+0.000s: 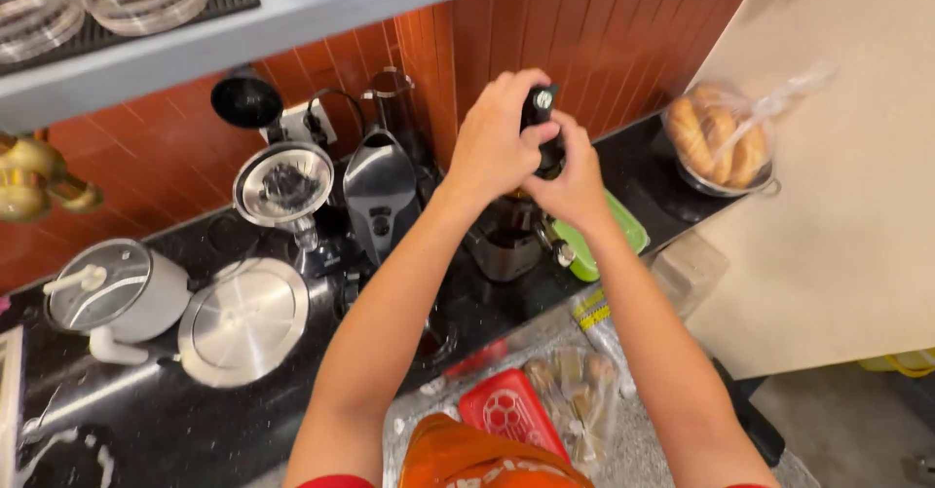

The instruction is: The person wipes a metal cup and places it on the counter, then wipes a juicer strainer and places it on the juicer base. They attach a black plastic part to the strainer, then pick up a yellow container and a black lid, attaching them to the juicer. Finally, they place a large dark container on top of the juicer and wipe the counter.

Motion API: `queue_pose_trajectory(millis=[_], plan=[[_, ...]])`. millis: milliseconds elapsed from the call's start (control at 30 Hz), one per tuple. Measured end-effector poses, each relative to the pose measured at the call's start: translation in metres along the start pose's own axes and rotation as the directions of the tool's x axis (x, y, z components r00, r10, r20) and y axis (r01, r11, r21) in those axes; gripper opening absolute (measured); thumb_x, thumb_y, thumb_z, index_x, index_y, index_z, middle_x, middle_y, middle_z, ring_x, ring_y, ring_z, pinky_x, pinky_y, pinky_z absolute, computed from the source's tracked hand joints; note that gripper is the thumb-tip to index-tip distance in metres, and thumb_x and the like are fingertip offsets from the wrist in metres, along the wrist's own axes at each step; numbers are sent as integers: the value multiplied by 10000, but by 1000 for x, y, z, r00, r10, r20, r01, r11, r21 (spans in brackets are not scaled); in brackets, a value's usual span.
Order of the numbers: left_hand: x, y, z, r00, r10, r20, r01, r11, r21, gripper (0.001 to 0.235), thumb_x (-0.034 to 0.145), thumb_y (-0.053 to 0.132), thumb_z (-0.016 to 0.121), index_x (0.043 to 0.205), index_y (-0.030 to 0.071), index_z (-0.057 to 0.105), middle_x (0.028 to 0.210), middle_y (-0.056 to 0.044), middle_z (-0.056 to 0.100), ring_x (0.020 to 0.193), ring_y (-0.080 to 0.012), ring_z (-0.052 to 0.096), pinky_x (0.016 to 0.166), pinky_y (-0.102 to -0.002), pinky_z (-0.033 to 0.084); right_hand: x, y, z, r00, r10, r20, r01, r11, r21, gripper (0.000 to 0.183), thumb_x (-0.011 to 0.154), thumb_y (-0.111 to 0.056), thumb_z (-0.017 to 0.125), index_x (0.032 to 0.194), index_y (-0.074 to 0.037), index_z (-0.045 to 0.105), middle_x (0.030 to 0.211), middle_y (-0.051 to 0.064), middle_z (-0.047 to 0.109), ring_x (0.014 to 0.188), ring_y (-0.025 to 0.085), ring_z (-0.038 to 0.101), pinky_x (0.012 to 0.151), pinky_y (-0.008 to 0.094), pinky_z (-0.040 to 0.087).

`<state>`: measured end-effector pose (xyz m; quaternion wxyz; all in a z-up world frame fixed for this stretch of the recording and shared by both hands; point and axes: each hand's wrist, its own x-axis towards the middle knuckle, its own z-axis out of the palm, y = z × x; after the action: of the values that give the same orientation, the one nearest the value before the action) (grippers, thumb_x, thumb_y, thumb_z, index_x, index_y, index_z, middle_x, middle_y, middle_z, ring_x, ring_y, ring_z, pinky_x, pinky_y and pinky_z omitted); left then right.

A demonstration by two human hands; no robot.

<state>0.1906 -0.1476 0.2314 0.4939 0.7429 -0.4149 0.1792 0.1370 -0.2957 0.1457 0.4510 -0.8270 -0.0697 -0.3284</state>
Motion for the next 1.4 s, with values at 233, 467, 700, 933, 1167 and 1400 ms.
queue_pose_trajectory(millis=[233, 467, 700, 933, 1167, 1400], plan=[[7, -48, 19, 978, -159, 137, 149, 986, 78, 449, 800, 178, 832, 1182, 69, 623, 1093, -163, 673, 1063, -387, 644, 881, -465, 512, 11, 38, 10, 999, 46, 20, -35, 921, -389, 685, 695, -331, 898, 1263, -62, 626, 1304, 101, 626, 1251, 359, 515, 1047, 483, 425], [13, -41, 21, 908, -345, 237, 273, 918, 289, 541, 759, 258, 876, 1163, 37, 592, 1096, -193, 679, 1047, -415, 668, 860, -494, 529, 10, 42, -11, 978, 79, 191, -29, 968, -248, 728, 728, -337, 891, 1319, -15, 614, 1394, 152, 530, 1317, 372, 461, 1114, 461, 382], [11, -48, 25, 849, -424, 316, 321, 888, 330, 577, 681, 148, 899, 1167, 80, 595, 1074, -186, 708, 1056, -410, 682, 874, -494, 533, 6, 51, -21, 961, 41, 274, -29, 998, -47, 607, 817, -153, 795, 1371, 8, 603, 1431, 162, 586, 1395, 326, 499, 1182, 421, 366], [7, -59, 32, 918, -314, 243, 255, 935, 245, 580, 642, 102, 935, 1125, 77, 614, 1168, -205, 626, 1092, -433, 628, 881, -476, 533, 10, 34, -25, 967, 17, 253, -29, 999, 42, 579, 819, -75, 762, 1368, 16, 603, 1395, 157, 626, 1356, 309, 575, 1175, 396, 414], [10, -36, 28, 866, -437, 242, 330, 864, 380, 625, 610, 187, 948, 1099, 20, 597, 1051, -206, 697, 1040, -437, 666, 859, -521, 530, 23, 36, -14, 941, -10, 338, -10, 998, 59, 595, 831, 8, 760, 1397, 29, 577, 1407, 185, 615, 1344, 308, 561, 1147, 401, 410], [-3, -84, 80, 911, -410, -47, 391, 894, -221, 523, 707, 440, 886, 992, 33, 724, 999, -173, 727, 969, -330, 744, 863, -428, 571, 21, 59, -4, 938, 184, 293, -182, 983, -33, 552, 759, 3, 790, 1264, 28, 569, 1235, 166, 651, 1204, 280, 625, 1058, 369, 482]])
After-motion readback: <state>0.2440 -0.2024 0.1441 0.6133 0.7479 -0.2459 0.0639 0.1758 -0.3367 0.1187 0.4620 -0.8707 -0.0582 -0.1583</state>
